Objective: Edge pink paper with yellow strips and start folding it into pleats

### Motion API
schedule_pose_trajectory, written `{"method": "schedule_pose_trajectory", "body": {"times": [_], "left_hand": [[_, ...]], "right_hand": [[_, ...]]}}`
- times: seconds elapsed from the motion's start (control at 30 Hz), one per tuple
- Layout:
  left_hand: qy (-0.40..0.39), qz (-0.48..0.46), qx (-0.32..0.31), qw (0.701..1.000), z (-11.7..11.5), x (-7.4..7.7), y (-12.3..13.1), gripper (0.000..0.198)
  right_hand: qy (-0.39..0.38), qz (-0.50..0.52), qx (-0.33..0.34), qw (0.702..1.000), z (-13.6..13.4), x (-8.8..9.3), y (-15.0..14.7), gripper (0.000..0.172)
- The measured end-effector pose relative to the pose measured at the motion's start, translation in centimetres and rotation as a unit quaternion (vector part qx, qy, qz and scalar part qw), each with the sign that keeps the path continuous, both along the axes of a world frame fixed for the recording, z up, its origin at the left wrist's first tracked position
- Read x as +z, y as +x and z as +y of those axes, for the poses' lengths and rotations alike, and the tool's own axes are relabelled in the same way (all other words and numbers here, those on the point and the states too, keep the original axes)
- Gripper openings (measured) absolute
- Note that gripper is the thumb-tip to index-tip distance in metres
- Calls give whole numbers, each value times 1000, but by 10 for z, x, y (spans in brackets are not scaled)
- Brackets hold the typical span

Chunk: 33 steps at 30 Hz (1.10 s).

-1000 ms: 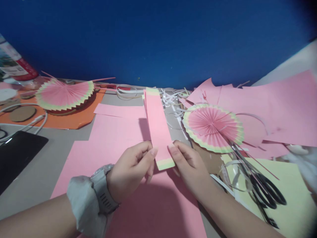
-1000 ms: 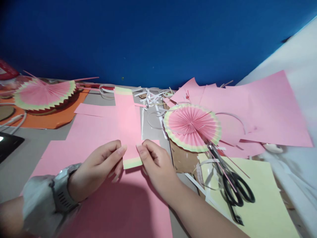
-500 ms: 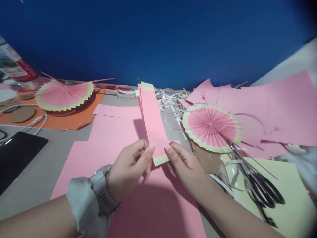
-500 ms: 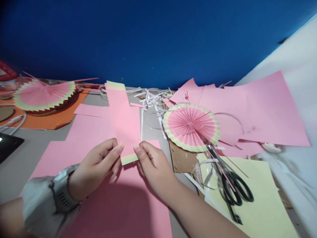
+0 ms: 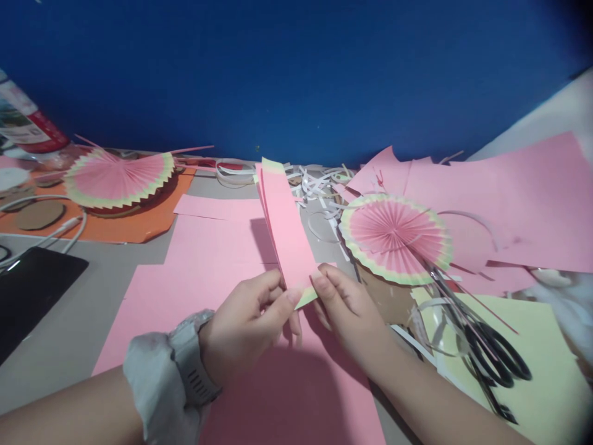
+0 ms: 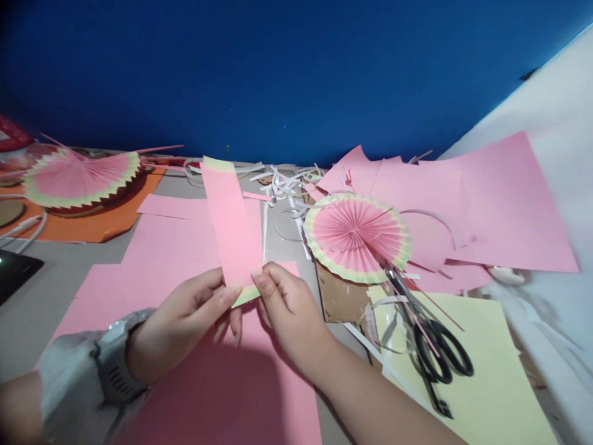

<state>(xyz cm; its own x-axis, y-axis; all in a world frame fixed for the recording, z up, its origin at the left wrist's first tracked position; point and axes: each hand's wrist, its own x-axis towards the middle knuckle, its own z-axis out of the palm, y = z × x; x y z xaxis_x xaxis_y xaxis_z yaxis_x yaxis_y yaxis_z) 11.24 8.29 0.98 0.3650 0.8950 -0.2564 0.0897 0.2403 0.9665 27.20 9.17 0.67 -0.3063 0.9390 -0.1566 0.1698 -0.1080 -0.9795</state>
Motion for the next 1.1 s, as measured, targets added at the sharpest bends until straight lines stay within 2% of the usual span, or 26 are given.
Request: {"method": "schedule_pose_trajectory", "body": {"times": [0.2, 0.37, 0.67, 0.87, 1.1], "left_hand": [[8, 18, -4, 1000, 0, -3, 0, 31], [11, 21, -6, 1000, 0, -3, 0, 30], [3, 10, 3, 1000, -1, -3, 1, 29], [5, 3, 15, 1000, -2, -3, 0, 31], [-4, -25, 15, 1000, -2, 0, 0, 26]], "right_hand": [[3, -16, -6, 1000, -1, -3, 0, 38], [58, -89, -27, 994, 0, -1, 0, 39], [117, -107, 14, 987, 2, -3, 1, 37], [91, -95, -6, 991, 2, 1, 0, 38], [97, -86, 14, 991, 2, 0, 2, 34]]}}
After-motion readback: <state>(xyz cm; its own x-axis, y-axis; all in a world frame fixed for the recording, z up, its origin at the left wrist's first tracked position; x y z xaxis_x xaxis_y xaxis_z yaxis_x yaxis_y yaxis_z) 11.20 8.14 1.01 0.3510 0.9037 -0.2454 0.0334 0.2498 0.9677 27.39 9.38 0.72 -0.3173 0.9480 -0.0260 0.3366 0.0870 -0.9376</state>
